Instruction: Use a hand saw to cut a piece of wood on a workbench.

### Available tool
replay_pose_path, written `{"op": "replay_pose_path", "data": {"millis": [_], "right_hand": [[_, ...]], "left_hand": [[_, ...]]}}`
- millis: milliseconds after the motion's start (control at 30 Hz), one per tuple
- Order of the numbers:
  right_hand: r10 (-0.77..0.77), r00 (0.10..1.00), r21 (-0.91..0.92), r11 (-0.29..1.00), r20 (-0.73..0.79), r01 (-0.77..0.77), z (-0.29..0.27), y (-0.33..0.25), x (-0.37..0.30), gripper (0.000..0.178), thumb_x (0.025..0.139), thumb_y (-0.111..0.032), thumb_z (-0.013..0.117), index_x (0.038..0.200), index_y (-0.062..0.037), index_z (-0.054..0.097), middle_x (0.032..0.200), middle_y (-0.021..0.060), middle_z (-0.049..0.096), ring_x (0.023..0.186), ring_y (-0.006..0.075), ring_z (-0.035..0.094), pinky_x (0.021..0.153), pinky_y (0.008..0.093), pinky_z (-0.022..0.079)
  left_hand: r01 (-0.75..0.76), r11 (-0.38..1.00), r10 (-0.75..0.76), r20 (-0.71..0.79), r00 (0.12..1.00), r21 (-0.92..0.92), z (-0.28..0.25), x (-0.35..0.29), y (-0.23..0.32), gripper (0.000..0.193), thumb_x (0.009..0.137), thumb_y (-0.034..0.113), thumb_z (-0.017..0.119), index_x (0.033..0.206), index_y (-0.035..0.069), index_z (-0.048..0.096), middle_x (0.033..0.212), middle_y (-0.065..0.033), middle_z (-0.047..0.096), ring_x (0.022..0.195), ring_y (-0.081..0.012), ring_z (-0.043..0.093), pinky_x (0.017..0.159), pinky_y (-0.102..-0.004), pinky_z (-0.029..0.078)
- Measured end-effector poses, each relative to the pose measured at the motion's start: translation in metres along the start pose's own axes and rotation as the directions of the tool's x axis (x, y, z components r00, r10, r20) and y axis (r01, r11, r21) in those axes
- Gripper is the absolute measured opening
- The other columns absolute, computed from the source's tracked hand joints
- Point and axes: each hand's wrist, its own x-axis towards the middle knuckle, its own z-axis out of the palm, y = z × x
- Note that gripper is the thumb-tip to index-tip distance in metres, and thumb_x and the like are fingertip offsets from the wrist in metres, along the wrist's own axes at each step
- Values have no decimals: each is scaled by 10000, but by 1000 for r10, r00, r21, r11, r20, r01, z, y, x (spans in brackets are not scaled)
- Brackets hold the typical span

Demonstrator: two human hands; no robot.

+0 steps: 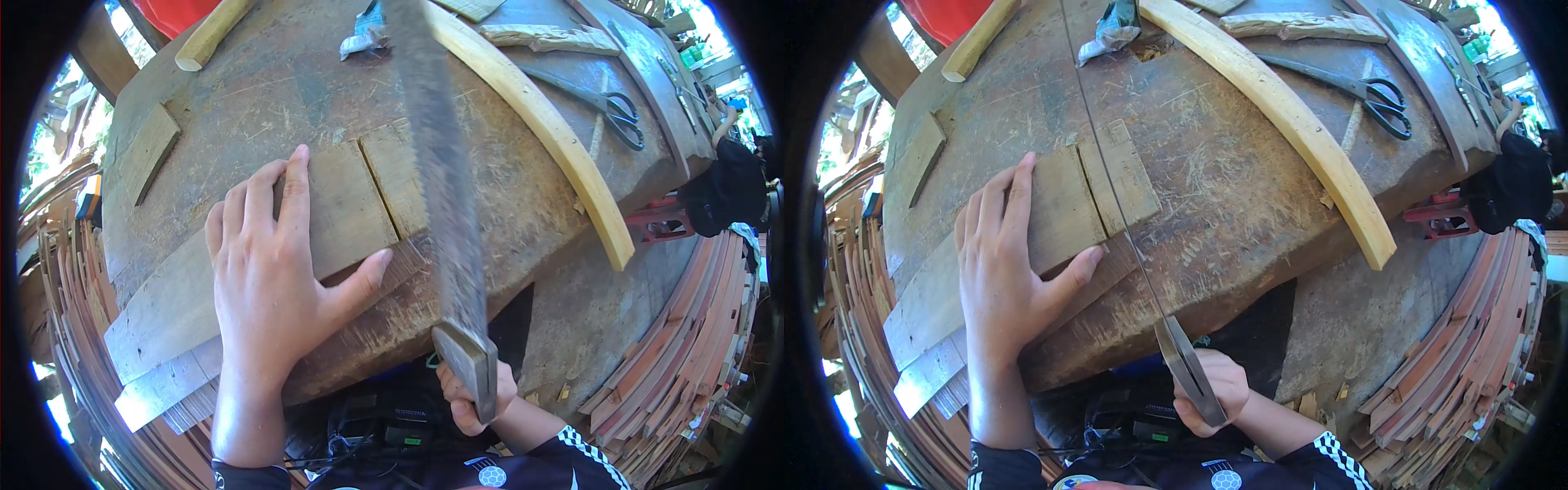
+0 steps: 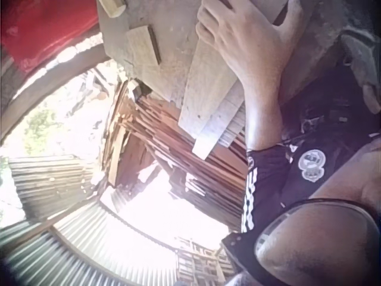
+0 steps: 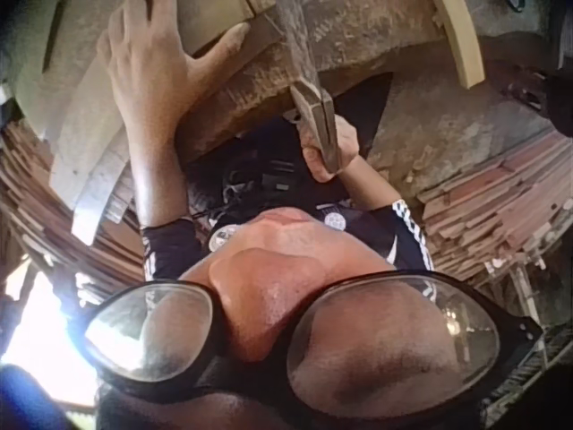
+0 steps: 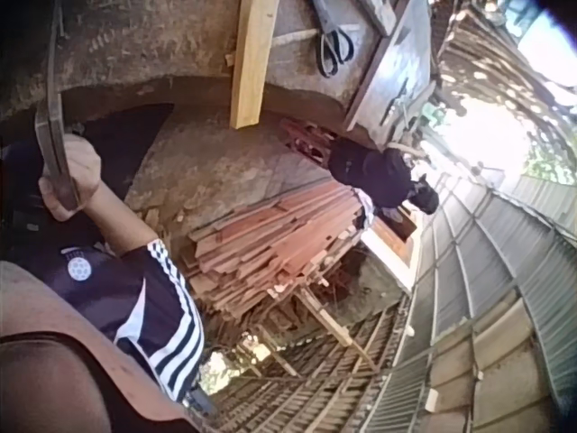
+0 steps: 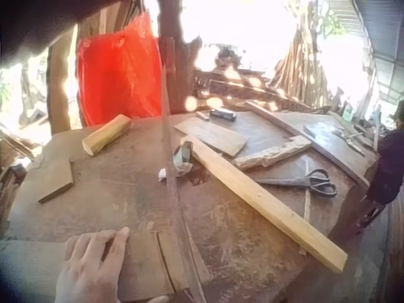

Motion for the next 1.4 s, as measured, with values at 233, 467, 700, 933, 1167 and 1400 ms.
{"op": "replay_pose_path", "data": {"millis": [233, 467, 700, 933, 1167, 1400], "right_hand": [[112, 993, -199, 973, -34, -116, -9, -22, 4, 33, 800, -9, 641, 774, 4, 624, 663, 117, 603, 523, 263, 608, 525, 332, 483], [429, 886, -85, 890, -174, -447, -1, -93, 13, 111, 893, -24, 638, 790, 19, 631, 622, 30, 590, 525, 89, 541, 503, 273, 407], [427, 883, -316, 825, -195, -468, 5, -133, -23, 120, 887, -29, 617, 778, 20, 631, 599, 25, 578, 515, 93, 546, 506, 259, 407], [448, 866, -95, 874, -223, -477, 25, -66, 67, 201, 988, -101, 638, 813, -34, 564, 635, -59, 487, 544, 35, 428, 483, 249, 304], [451, 850, -130, 858, -271, -497, 33, -124, -3, 169, 974, -60, 602, 813, -18, 569, 577, -39, 460, 476, 41, 413, 446, 248, 304], [527, 842, 122, 849, -115, -514, 34, -63, 70, 177, 1005, -89, 578, 843, -20, 558, 614, -4, 520, 491, 46, 446, 468, 238, 337]], "left_hand": [[-13, 1000, 12, -89, 996, -15, 10, -5, 2, 900, 783, 552, 751, 1456, 0, 522, 1320, -194, 588, 1263, -370, 539, 1112, -482, 371], [-9, 1000, 8, -59, 998, -20, 12, -8, 2, 924, 827, 653, 669, 1464, 2, 520, 1306, -192, 614, 1248, -350, 552, 1094, -483, 377], [72, 997, -74, -90, 993, -26, 14, 0, -1, 909, 826, 656, 676, 1425, -16, 556, 1265, -171, 637, 1224, -326, 576, 1061, -527, 401], [62, 998, -62, -14, 998, -11, 2, -3, 6, 941, 785, 684, 680, 1421, 2, 556, 1278, -181, 624, 1212, -329, 571, 1043, -490, 404], [89, 994, -91, -24, 996, -63, 7, 5, 2, 947, 760, 685, 709, 1372, -25, 576, 1291, -199, 619, 1242, -358, 567, 1053, -544, 406], [109, 990, -103, 63, 993, -94, 5, 6, -21, 962, 749, 688, 723, 1352, -45, 571, 1283, -223, 622, 1236, -377, 571, 1086, -567, 383]]}}
